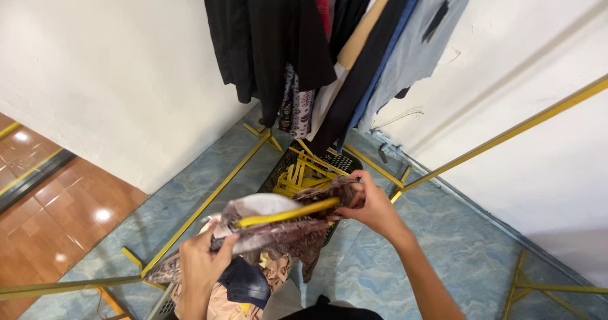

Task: The person takes clothes from a laundry basket, places them on yellow hangers, and hangs them on a clothing rack. The person handles several garments including patterned tops, a yellow top, and denim shorts, using hangers and clips to organize them.

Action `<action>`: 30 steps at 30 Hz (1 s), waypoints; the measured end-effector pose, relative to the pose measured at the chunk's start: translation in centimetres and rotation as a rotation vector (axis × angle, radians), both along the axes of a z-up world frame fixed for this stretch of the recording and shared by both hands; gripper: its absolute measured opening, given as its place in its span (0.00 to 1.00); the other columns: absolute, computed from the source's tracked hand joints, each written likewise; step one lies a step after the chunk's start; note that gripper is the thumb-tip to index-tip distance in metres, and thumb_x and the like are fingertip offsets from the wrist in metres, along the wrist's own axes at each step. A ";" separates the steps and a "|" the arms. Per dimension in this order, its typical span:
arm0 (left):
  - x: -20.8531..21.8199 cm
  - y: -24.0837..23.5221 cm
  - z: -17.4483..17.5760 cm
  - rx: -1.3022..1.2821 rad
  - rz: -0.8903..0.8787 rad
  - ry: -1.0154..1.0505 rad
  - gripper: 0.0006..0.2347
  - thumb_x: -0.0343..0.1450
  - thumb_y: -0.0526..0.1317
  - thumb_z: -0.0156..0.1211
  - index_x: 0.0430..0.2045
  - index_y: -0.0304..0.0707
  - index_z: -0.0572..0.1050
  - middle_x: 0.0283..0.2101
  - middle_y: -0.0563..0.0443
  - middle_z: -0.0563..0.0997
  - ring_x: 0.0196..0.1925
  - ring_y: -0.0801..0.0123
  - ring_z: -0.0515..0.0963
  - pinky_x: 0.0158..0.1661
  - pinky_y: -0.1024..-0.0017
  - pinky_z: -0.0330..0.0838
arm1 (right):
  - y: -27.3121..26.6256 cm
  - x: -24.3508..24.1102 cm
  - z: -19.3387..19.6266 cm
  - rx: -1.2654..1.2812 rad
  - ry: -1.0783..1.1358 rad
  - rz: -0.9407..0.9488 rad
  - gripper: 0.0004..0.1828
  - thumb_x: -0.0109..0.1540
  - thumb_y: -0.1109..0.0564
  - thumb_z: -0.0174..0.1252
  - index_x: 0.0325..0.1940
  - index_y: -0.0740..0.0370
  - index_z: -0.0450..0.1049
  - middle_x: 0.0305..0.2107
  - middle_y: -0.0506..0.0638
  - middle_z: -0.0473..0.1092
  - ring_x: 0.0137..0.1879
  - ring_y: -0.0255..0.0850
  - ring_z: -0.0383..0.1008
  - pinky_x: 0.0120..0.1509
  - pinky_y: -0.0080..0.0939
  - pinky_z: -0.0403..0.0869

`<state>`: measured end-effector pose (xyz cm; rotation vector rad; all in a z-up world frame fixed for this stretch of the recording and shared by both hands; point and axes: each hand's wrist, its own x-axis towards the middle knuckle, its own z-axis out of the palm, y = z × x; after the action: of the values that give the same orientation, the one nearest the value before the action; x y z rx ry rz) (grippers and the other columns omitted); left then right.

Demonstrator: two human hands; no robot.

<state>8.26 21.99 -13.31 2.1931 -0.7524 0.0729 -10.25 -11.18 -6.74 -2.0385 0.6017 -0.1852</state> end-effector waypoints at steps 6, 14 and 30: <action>-6.5 -4.3 -0.1 -0.017 -0.142 -0.060 0.13 0.64 0.43 0.68 0.36 0.33 0.82 0.26 0.39 0.85 0.23 0.57 0.83 0.27 0.63 0.75 | 1.5 -4.6 1.1 -0.162 0.099 -0.080 0.41 0.52 0.54 0.70 0.67 0.52 0.60 0.25 0.50 0.74 0.23 0.42 0.73 0.28 0.43 0.70; -16.6 -11.8 -1.5 -0.235 -0.205 0.494 0.08 0.71 0.39 0.61 0.34 0.30 0.78 0.24 0.43 0.82 0.22 0.65 0.80 0.24 0.66 0.73 | 11.4 -9.0 1.9 -0.045 -0.156 0.078 0.45 0.57 0.56 0.65 0.76 0.63 0.54 0.64 0.68 0.63 0.37 0.50 0.78 0.46 0.44 0.78; -15.7 -9.1 6.8 -0.168 -0.368 0.261 0.07 0.65 0.36 0.68 0.32 0.32 0.82 0.29 0.40 0.84 0.30 0.55 0.83 0.32 0.64 0.75 | 2.5 -11.7 5.4 -0.411 -0.130 0.034 0.25 0.46 0.63 0.71 0.48 0.63 0.79 0.36 0.56 0.78 0.47 0.55 0.78 0.50 0.54 0.76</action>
<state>-7.49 12.94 -6.50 1.8295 -0.9482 -0.3194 -21.91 -8.67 -1.35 -2.4064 0.4742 -0.4483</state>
